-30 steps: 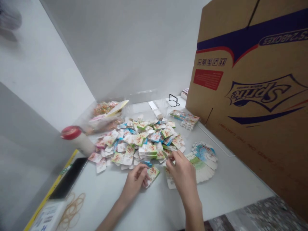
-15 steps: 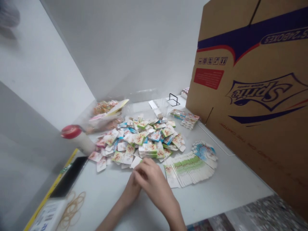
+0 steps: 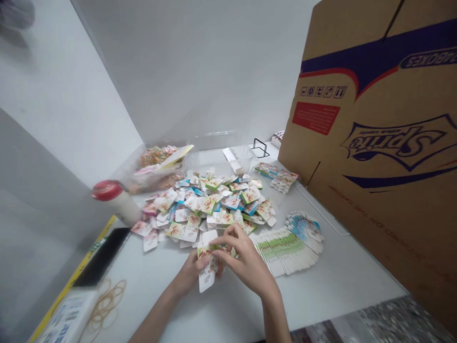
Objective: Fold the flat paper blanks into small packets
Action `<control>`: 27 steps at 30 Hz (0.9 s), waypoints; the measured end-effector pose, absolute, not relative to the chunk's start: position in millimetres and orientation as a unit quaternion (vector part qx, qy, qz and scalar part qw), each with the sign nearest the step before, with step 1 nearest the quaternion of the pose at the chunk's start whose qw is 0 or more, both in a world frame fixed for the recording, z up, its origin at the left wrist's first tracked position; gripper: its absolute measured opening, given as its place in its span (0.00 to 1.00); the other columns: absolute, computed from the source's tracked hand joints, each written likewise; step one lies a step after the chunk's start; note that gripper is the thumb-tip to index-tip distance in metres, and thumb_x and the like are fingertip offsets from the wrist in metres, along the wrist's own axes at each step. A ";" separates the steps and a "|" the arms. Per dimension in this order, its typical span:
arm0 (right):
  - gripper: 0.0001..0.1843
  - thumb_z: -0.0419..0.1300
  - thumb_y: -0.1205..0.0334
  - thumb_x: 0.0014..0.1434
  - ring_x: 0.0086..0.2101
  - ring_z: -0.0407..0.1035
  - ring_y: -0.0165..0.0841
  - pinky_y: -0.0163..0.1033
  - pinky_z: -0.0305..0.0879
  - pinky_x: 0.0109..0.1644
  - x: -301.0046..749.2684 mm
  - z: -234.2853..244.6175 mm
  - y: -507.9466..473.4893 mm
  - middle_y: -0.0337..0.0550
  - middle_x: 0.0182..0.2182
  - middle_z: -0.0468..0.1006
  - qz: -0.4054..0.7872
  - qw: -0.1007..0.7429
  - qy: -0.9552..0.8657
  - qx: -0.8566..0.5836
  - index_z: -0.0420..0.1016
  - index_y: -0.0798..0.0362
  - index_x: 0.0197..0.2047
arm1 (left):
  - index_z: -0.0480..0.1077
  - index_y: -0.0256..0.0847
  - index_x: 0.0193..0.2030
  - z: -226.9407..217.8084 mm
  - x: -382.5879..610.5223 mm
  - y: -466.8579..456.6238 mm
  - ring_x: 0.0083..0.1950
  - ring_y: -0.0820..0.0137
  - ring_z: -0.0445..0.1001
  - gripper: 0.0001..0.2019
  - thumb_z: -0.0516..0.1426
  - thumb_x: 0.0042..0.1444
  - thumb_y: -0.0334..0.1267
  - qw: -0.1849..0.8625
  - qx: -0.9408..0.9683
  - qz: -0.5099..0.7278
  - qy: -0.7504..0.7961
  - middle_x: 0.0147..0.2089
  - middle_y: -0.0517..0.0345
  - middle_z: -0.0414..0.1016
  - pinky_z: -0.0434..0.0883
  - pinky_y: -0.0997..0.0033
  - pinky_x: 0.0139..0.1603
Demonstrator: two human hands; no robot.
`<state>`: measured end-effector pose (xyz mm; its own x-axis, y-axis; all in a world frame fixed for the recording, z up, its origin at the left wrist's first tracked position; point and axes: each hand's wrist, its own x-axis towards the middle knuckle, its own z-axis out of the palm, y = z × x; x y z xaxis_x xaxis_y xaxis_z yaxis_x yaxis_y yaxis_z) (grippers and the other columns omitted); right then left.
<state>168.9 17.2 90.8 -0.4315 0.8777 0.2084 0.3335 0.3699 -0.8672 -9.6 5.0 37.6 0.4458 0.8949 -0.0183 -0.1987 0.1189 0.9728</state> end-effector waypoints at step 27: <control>0.21 0.65 0.59 0.56 0.31 0.62 0.25 0.30 0.58 0.32 179.7 54.2 38.4 0.38 0.36 0.68 0.663 0.354 -0.555 -0.356 0.66 0.49 0.51 | 0.55 0.38 0.51 27.8 -3.3 4.7 0.30 0.76 0.71 0.25 0.63 0.54 0.42 0.653 0.502 0.417 0.383 0.32 0.57 0.75 0.64 0.78 0.31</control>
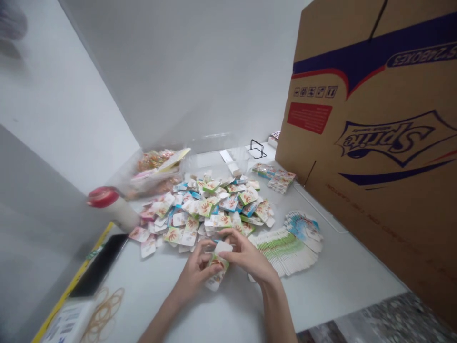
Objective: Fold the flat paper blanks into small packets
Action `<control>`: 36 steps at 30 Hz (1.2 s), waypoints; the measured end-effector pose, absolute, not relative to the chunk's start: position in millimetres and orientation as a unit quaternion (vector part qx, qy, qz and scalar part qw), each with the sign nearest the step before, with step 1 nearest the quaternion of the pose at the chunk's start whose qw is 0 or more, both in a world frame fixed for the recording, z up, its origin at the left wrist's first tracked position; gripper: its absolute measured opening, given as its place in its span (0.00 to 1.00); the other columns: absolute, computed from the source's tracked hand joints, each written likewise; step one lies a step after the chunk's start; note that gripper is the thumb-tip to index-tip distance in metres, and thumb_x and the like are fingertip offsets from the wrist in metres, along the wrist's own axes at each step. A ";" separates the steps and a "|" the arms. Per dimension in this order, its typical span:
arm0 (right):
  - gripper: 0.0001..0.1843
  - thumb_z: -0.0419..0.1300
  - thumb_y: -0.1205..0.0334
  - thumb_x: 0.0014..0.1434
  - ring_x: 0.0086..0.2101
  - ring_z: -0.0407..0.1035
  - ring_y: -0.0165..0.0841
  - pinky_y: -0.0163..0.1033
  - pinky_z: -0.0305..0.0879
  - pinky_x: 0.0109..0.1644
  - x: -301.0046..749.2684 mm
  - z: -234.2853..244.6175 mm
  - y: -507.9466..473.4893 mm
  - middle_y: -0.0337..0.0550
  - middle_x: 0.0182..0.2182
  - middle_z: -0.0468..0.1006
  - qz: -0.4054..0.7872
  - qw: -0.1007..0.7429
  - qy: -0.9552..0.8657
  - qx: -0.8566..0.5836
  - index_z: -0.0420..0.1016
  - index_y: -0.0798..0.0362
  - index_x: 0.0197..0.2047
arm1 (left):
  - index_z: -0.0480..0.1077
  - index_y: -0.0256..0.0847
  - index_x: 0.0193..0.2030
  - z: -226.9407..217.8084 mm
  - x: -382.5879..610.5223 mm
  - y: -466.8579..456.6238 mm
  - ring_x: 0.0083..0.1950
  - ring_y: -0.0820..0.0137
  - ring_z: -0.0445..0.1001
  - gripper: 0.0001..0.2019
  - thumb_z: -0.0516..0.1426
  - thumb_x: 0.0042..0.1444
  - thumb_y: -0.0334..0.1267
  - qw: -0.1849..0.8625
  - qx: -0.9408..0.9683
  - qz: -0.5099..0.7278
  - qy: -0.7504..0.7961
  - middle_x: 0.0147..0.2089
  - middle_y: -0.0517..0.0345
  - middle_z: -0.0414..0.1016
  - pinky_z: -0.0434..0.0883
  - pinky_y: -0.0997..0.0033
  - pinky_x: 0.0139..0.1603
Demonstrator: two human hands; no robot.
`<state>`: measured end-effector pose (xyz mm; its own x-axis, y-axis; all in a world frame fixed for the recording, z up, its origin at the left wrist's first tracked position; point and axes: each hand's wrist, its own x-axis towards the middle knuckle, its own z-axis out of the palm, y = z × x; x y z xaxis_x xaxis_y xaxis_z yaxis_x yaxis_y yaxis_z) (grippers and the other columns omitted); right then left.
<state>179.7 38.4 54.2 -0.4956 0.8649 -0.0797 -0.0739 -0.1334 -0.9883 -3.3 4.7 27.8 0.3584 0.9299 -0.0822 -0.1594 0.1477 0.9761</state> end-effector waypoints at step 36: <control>0.16 0.59 0.49 0.61 0.38 0.66 0.32 0.36 0.61 0.42 190.1 77.2 28.2 0.44 0.37 0.73 0.537 0.287 -0.710 -0.353 0.80 0.45 0.47 | 0.56 0.41 0.46 17.3 -1.9 0.5 0.28 0.76 0.67 0.18 0.58 0.59 0.48 0.569 0.539 0.469 0.407 0.30 0.62 0.70 0.61 0.79 0.29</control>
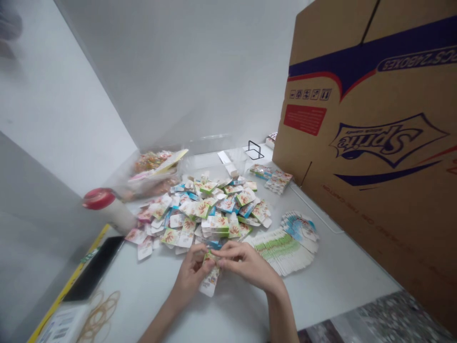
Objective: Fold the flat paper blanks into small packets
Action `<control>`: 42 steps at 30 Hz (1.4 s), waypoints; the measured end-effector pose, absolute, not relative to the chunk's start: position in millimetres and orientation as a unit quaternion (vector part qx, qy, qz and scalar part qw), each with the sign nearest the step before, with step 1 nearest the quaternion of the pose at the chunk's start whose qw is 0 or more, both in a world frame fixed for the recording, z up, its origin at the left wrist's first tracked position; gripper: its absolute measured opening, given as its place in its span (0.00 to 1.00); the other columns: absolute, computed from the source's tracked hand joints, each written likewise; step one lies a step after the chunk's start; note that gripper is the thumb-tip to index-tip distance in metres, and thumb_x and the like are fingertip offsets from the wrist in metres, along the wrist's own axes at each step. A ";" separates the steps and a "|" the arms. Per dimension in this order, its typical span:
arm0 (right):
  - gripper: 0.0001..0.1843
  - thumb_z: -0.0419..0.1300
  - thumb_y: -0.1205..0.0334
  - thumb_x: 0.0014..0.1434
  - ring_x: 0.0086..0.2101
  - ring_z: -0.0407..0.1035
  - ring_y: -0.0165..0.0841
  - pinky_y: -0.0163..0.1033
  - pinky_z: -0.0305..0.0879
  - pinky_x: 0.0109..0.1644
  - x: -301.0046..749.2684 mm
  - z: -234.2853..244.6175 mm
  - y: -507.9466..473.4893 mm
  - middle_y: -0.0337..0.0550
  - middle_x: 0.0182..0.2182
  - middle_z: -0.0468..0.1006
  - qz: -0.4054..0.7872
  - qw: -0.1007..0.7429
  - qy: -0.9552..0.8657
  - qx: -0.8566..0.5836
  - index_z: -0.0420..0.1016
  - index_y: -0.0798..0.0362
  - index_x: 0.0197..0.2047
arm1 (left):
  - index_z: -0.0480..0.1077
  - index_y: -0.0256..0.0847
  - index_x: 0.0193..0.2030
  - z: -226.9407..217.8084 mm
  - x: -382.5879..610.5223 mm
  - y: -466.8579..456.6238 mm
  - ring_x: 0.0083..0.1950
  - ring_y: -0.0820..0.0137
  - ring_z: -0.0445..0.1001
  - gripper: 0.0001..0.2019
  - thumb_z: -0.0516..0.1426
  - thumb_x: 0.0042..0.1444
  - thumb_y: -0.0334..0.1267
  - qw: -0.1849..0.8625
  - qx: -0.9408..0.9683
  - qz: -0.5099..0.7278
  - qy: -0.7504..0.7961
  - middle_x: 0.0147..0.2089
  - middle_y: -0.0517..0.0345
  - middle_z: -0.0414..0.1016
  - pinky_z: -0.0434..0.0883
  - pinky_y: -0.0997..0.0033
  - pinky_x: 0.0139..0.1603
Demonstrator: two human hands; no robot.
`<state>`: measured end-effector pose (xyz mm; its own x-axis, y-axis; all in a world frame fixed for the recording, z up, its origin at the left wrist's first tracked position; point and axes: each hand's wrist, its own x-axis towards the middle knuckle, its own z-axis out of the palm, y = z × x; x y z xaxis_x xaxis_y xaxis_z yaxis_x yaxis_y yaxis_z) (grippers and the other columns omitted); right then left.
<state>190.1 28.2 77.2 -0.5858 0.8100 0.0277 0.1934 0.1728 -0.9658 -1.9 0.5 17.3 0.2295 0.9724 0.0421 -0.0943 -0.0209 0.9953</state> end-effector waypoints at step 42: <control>0.23 0.61 0.55 0.53 0.37 0.67 0.38 0.39 0.60 0.40 218.1 41.3 31.9 0.45 0.37 0.69 0.276 0.200 -0.683 -0.646 0.67 0.52 0.52 | 0.57 0.38 0.54 18.3 8.8 4.2 0.25 0.75 0.70 0.25 0.44 0.64 0.58 0.534 0.533 0.427 0.499 0.31 0.56 0.73 0.67 0.76 0.26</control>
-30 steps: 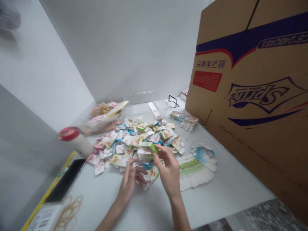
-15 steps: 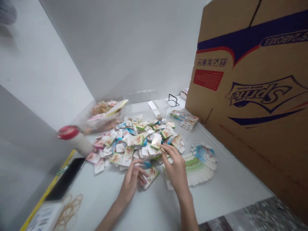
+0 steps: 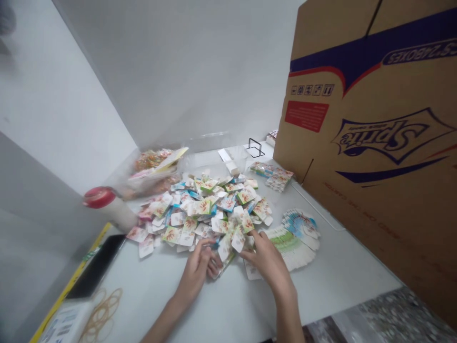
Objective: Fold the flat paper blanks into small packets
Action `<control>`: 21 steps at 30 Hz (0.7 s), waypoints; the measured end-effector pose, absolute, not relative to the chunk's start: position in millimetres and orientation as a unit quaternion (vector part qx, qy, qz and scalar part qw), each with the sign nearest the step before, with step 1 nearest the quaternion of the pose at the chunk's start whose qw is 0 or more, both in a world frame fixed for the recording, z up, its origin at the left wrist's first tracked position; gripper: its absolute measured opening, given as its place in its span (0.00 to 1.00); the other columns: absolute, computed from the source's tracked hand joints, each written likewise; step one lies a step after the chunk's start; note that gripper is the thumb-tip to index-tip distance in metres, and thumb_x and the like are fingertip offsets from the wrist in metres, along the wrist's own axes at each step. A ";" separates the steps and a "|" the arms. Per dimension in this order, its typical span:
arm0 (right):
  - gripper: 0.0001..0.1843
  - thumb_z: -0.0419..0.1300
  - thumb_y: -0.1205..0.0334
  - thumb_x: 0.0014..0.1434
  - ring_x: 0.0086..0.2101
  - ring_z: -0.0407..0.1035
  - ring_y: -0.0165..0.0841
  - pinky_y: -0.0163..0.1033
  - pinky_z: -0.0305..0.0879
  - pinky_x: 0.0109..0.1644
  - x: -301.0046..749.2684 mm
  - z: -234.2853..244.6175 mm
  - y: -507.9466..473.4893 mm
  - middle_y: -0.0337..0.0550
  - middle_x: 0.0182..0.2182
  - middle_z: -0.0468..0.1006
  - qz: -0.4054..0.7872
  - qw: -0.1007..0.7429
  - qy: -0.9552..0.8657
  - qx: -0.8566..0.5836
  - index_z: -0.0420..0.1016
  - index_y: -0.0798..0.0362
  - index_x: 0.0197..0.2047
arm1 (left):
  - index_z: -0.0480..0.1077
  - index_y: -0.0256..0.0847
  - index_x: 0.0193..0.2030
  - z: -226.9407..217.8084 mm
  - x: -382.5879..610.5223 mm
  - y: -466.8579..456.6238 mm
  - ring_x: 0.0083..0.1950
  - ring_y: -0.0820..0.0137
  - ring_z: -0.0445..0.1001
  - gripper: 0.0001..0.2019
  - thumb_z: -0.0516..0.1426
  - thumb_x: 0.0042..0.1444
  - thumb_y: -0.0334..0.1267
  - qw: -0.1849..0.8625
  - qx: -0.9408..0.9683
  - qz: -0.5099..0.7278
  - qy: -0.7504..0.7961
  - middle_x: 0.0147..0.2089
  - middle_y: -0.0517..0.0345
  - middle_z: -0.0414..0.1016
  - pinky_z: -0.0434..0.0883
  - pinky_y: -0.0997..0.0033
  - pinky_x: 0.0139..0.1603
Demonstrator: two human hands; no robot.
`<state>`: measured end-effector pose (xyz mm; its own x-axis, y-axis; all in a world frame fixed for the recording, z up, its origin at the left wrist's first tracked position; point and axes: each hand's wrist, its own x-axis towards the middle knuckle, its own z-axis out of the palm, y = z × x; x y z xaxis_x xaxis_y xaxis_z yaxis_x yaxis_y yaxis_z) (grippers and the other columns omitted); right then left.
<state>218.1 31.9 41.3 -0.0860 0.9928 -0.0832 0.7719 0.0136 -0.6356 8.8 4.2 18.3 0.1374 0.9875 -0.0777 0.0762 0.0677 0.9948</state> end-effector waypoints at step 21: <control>0.55 0.66 0.53 0.46 0.36 0.74 0.37 0.39 0.71 0.37 199.2 34.2 58.3 0.52 0.51 0.69 0.357 0.474 -0.531 -0.605 0.34 0.49 0.67 | 0.61 0.54 0.64 17.0 35.2 7.0 0.39 0.67 0.76 0.24 0.53 0.62 0.32 0.138 0.787 0.200 0.567 0.55 0.50 0.63 0.75 0.66 0.38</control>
<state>199.2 58.3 34.2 0.1823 0.9807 0.0710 0.3042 0.0124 -0.9525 35.2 7.0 17.0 0.2770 0.9478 0.1579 0.8373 -0.3187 0.4443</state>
